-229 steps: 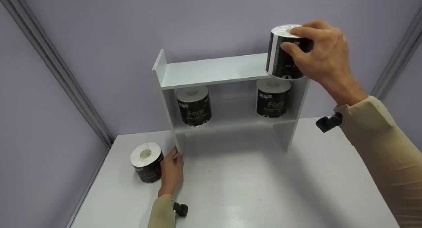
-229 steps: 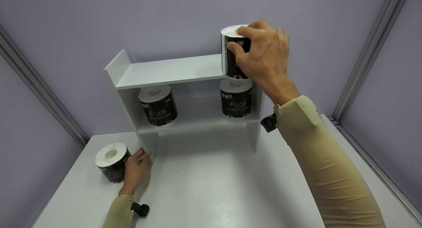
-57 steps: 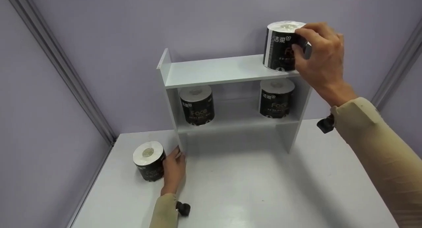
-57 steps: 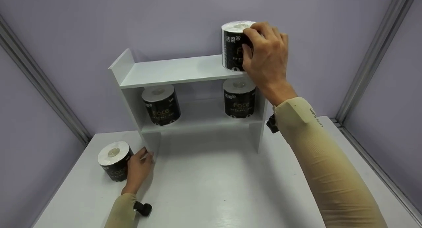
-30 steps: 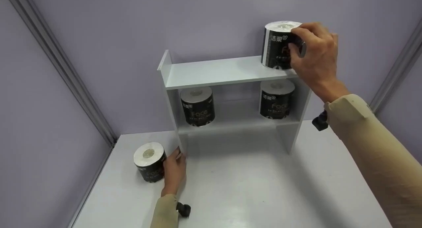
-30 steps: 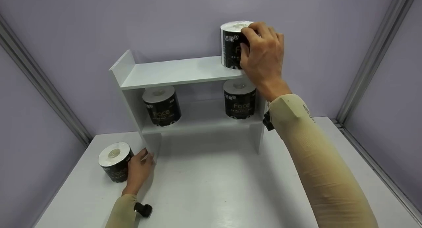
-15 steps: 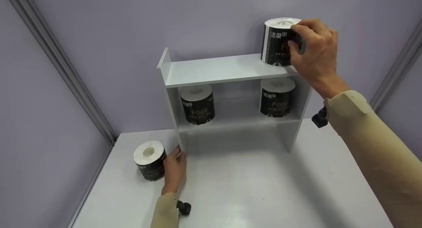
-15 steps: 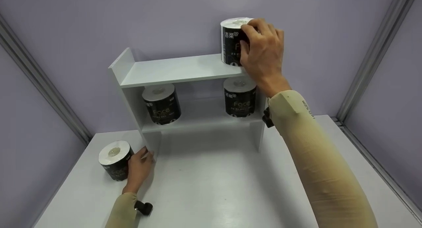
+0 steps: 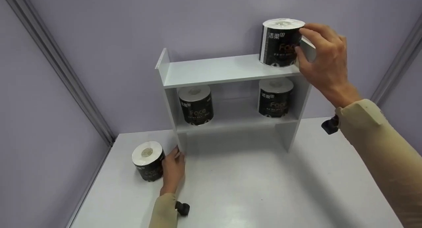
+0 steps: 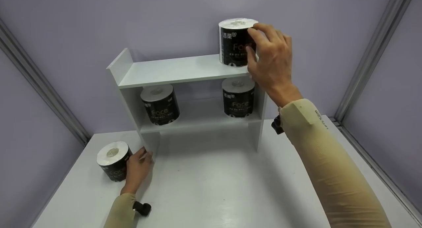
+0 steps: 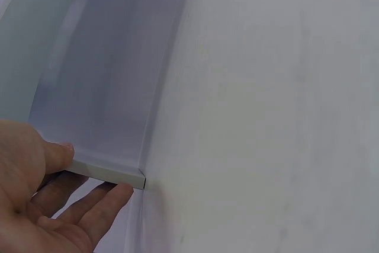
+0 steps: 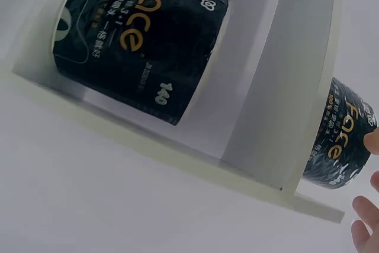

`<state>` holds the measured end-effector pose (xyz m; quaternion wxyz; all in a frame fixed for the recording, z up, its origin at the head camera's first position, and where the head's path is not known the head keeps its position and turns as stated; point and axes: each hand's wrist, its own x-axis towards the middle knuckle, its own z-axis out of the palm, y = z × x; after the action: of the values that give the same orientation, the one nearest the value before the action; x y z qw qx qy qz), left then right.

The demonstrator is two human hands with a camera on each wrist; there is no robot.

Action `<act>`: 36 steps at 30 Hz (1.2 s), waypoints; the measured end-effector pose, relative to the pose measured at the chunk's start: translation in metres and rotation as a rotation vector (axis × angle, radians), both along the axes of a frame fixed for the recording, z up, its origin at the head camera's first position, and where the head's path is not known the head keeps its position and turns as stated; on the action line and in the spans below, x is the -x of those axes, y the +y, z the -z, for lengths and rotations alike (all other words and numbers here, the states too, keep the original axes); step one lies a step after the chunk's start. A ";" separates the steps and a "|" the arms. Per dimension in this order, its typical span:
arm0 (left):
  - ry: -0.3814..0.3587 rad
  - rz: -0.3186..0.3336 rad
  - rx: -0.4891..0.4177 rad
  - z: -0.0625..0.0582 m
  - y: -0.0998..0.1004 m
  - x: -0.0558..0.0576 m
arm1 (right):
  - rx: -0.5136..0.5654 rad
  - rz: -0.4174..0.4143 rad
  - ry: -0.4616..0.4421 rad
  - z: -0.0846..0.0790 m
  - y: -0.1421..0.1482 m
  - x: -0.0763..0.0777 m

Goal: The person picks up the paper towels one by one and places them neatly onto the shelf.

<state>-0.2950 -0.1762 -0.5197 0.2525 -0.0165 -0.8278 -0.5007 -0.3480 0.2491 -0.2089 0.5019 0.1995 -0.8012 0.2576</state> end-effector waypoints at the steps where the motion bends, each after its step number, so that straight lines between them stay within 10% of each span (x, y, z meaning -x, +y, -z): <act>1: -0.003 -0.003 0.003 0.000 -0.001 0.000 | 0.003 -0.002 0.005 0.001 0.001 -0.001; 36: -0.014 0.027 -0.023 -0.001 0.002 -0.001 | 0.060 -0.041 0.056 0.093 0.036 -0.029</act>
<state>-0.2942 -0.1746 -0.5191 0.2402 -0.0214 -0.8233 -0.5139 -0.3189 0.2849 -0.3023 0.5247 0.2078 -0.7745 0.2859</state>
